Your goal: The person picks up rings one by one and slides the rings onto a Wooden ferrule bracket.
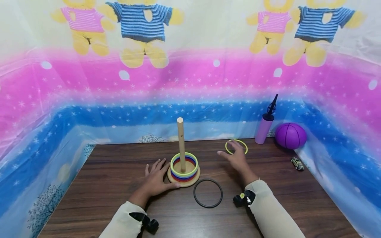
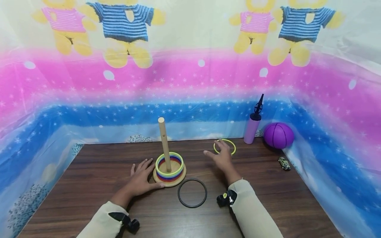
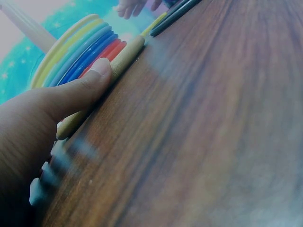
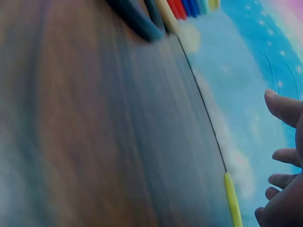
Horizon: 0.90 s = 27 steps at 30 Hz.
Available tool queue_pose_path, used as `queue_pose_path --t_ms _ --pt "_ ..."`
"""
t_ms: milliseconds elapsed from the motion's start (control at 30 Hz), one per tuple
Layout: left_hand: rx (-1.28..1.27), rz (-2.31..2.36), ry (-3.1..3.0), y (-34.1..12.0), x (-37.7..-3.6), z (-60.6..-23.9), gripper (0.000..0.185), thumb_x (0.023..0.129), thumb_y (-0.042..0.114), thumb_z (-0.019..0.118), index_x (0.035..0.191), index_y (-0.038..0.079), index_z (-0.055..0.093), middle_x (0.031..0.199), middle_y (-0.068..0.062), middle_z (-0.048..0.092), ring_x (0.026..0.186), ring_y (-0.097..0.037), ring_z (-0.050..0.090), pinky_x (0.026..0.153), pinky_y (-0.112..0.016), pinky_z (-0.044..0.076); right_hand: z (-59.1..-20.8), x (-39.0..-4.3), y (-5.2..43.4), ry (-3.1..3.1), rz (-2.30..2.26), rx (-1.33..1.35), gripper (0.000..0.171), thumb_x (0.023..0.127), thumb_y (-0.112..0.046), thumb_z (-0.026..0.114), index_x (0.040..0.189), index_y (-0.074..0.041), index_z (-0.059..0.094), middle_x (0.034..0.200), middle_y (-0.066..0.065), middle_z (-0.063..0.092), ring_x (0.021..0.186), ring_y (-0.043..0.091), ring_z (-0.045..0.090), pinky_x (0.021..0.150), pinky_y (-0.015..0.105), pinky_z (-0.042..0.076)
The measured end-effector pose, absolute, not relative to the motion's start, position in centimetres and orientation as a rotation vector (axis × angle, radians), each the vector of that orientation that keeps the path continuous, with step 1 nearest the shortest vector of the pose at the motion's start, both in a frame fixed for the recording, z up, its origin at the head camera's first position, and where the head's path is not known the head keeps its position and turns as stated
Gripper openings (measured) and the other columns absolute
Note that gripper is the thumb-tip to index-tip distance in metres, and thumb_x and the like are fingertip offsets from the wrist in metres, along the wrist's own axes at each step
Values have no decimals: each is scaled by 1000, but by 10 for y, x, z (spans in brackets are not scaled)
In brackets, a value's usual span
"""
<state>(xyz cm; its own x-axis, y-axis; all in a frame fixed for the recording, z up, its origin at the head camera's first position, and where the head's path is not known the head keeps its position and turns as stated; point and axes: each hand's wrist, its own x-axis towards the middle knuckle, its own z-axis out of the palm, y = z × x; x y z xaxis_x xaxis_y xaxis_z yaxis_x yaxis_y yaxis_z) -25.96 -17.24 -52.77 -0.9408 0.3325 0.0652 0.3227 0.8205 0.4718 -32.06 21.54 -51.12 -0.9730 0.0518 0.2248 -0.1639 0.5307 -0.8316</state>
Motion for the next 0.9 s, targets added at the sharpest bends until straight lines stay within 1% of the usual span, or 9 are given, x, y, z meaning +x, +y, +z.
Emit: queue_pose_path --t_ms 67,133,200,467,633,900 --pt "532 767 2975 -172 -260 -528 109 85 72 83 170 15 43 179 -21 32 169 -47 19 128 -83 2 -511 -322 221 -2559 1377 59 79 97 -33 86 160 1 52 178 26 30 166 50 25 130 79 16" --pt "531 769 2976 -172 -260 -528 109 85 71 83 170 15 43 179 -21 32 169 -48 20 128 -83 2 -513 -325 227 -2576 1330 20 80 97 -36 85 160 1 52 178 25 28 167 49 20 128 83 8" --pt "529 773 2976 -172 -260 -528 109 85 71 83 170 15 43 178 -21 32 169 -47 20 128 -83 2 -514 -326 233 -2590 1307 -16 80 97 -37 84 160 0 52 179 25 27 168 50 17 126 85 4" --pt "535 779 2973 -173 -260 -529 109 85 72 82 170 16 43 179 -20 32 169 -47 19 128 -83 1 -520 -330 248 -2635 1259 -68 81 98 -39 83 161 1 50 180 26 22 168 50 12 124 86 3" --pt "530 767 2972 -173 -260 -529 109 86 73 81 170 17 42 179 -20 31 169 -47 18 128 -83 1 -523 -332 252 -2673 1208 -110 83 99 -39 80 163 2 47 179 29 21 168 52 12 124 84 8" --pt "530 777 2971 -173 -261 -529 109 85 73 82 170 16 42 179 -20 31 169 -47 18 128 -83 1 -529 -338 261 -2720 1155 -138 83 99 -40 79 163 0 46 179 30 20 167 53 12 124 82 11"
